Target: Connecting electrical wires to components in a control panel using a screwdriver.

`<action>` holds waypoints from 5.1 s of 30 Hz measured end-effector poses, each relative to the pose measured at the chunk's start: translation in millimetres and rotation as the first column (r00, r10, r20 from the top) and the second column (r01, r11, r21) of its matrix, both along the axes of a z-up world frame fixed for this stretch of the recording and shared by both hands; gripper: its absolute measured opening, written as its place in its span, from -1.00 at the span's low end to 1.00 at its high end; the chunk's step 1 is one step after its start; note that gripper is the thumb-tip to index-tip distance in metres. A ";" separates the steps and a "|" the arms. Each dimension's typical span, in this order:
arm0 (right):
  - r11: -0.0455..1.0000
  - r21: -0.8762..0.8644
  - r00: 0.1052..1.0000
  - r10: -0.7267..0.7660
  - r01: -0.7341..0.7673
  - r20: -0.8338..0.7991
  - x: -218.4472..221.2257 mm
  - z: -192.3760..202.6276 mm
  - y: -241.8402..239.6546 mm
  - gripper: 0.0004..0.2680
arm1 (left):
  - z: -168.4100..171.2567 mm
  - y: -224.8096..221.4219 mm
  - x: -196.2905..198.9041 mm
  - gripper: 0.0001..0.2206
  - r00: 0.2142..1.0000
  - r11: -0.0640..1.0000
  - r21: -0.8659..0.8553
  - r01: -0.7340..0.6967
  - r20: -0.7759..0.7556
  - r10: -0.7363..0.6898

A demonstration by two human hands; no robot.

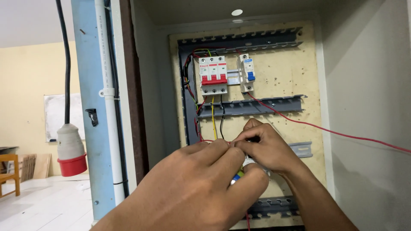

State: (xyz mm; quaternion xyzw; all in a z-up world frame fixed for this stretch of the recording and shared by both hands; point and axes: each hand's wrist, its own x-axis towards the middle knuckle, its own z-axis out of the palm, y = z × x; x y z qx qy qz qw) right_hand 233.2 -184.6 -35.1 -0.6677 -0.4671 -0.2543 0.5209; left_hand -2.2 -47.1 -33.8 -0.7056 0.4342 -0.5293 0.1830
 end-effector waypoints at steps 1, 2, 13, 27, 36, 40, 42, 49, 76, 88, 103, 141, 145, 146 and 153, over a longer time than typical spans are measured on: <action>1.000 -0.001 1.000 0.004 -0.004 -0.001 -2.3 0.3 0.7 -0.90 | -0.4 0.2 -0.5 -0.57 1.000 1.000 -0.001 -0.004 -0.001 0.004; 1.000 0.008 1.000 0.003 -0.003 -0.018 -4.7 0.3 1.1 -0.91 | -1.1 0.4 -1.0 -0.61 1.000 1.000 0.004 -0.019 -0.008 0.019; 0.999 -0.002 0.999 -0.032 0.032 -0.033 -7.9 0.2 0.6 -0.90 | -2.1 -0.6 6.8 -0.66 0.996 0.993 0.103 -0.061 -0.054 0.067; 0.997 -0.005 0.997 0.079 -0.079 -0.018 2.1 -3.0 -5.0 -0.95 | -3.8 -16.3 12.3 -0.83 0.903 0.919 0.044 -0.391 0.212 0.374; 1.000 0.004 0.991 -0.026 0.026 -0.128 -24.4 1.3 -1.0 -0.93 | -5.4 -14.3 14.1 -0.85 0.976 0.970 0.136 -0.200 -0.059 0.209; 0.997 -0.049 0.997 -0.062 0.060 -0.042 -13.7 1.0 -1.9 -0.95 | -3.1 -21.3 8.5 -0.87 0.902 0.900 0.101 -0.425 -0.038 0.430; 0.998 -0.007 0.989 -0.069 0.069 -0.130 -15.7 0.9 -0.6 -0.94 | 0.8 -23.9 7.7 -0.89 0.873 0.861 0.141 -0.488 0.074 0.482; 0.999 -0.031 0.993 0.026 -0.029 -0.112 11.1 -4.5 -6.3 -0.90 | 3.1 -41.3 6.1 -0.67 0.705 0.742 0.139 -0.655 -0.241 0.667; 0.996 -0.035 0.979 -0.085 0.080 -0.184 -25.7 2.3 -4.3 -0.92 | -11.7 -58.5 21.6 -0.67 0.711 0.714 0.204 -0.670 -0.099 0.696; 0.996 -0.018 0.983 -0.094 0.092 -0.160 -19.6 0.7 -2.4 -0.96 | -17.1 -46.5 21.7 -0.68 0.791 0.783 0.127 -0.609 0.016 0.612; 0.998 -0.035 0.986 -0.054 0.049 -0.159 -29.2 1.6 -5.5 -0.91 | -16.6 -67.2 27.7 -0.66 0.744 0.736 0.228 -0.638 -0.063 0.665; 0.996 -0.010 0.989 0.083 -0.084 -0.119 -20.1 0.0 -11.2 -0.90 | -6.3 -68.6 21.6 -0.80 0.689 0.686 0.147 -0.713 -0.039 0.724; 0.996 -0.048 0.970 -0.081 0.072 -0.230 -38.0 4.6 -12.4 -0.96 | -10.7 -73.7 27.9 -0.78 0.672 0.660 0.187 -0.728 0.004 0.740; 0.995 -0.091 0.996 -0.038 0.031 -0.081 -35.1 3.4 -15.1 -0.90 | -8.0 -75.3 28.2 -0.77 0.706 0.698 0.236 -0.677 -0.061 0.705; 0.999 -0.032 0.999 0.020 -0.019 0.041 14.5 -9.0 -8.6 -0.90 | 6.0 -63.2 21.3 -0.75 0.623 0.667 0.382 -0.640 -0.251 0.741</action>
